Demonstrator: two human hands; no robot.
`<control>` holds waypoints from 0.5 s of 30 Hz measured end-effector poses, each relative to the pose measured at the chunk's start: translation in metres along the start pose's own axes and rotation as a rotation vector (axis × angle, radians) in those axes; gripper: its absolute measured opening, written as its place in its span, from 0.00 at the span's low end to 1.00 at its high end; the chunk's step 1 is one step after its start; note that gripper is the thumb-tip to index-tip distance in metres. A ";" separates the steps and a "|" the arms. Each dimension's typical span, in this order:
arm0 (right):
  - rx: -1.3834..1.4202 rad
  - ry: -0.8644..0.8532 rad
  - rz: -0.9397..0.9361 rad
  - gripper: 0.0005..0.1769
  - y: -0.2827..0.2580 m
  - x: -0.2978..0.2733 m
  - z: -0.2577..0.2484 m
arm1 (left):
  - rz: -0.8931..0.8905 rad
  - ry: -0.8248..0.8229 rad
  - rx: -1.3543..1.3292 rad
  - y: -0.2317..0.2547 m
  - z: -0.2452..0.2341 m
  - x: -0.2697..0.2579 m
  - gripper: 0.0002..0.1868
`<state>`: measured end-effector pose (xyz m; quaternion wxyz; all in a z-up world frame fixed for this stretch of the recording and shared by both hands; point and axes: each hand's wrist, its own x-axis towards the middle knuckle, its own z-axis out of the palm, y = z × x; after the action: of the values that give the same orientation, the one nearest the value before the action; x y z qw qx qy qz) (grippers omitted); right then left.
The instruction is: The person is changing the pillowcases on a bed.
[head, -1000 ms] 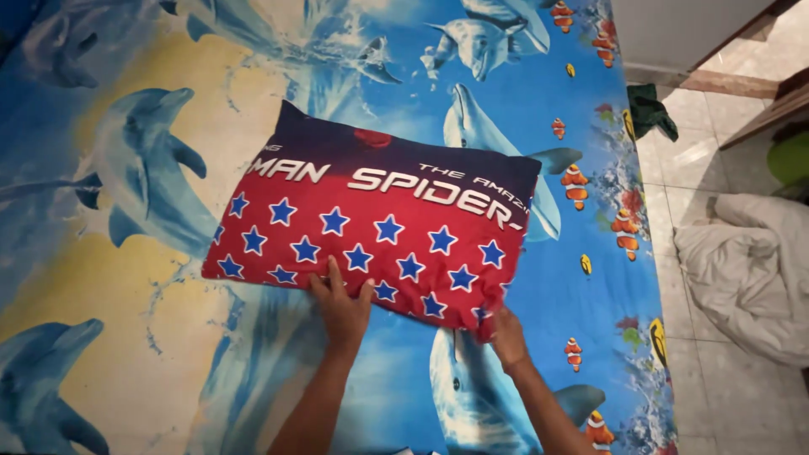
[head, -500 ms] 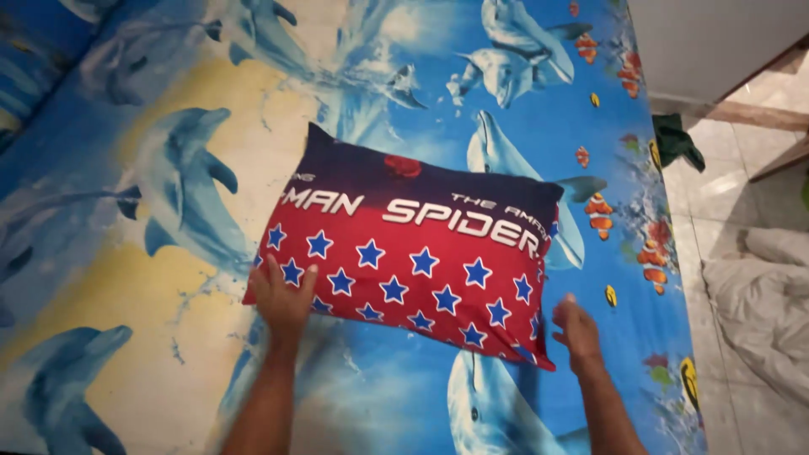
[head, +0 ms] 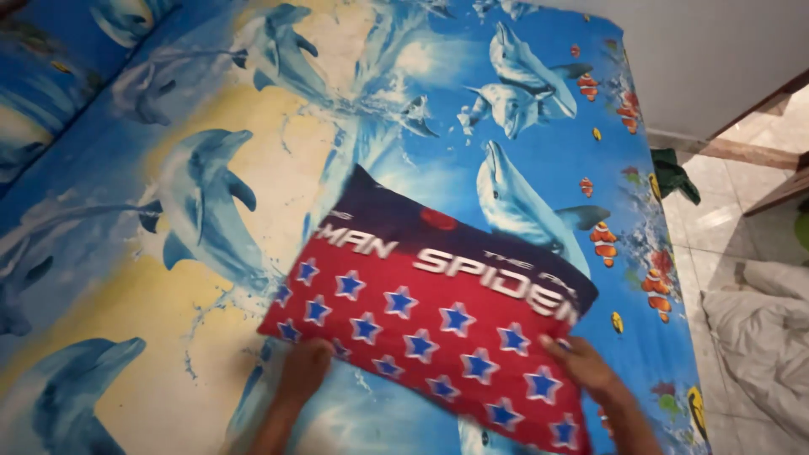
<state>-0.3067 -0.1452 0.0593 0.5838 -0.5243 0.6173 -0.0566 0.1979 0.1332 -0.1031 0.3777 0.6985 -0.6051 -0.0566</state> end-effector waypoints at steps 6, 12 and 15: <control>-0.562 0.546 -0.088 0.35 0.061 0.089 -0.066 | -0.201 0.376 0.125 0.079 -0.095 0.141 0.18; -0.748 0.795 -1.016 0.37 -0.117 -0.026 0.130 | 0.227 0.478 0.252 0.231 -0.046 0.228 0.30; -1.020 0.692 -0.692 0.38 -0.100 -0.028 0.139 | -0.328 -0.388 0.062 0.190 -0.018 0.224 0.51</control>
<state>-0.1469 -0.0938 0.1026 -0.0161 -0.8505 0.5149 -0.1064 0.1134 -0.0547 0.1075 0.2186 0.7747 -0.5463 -0.2315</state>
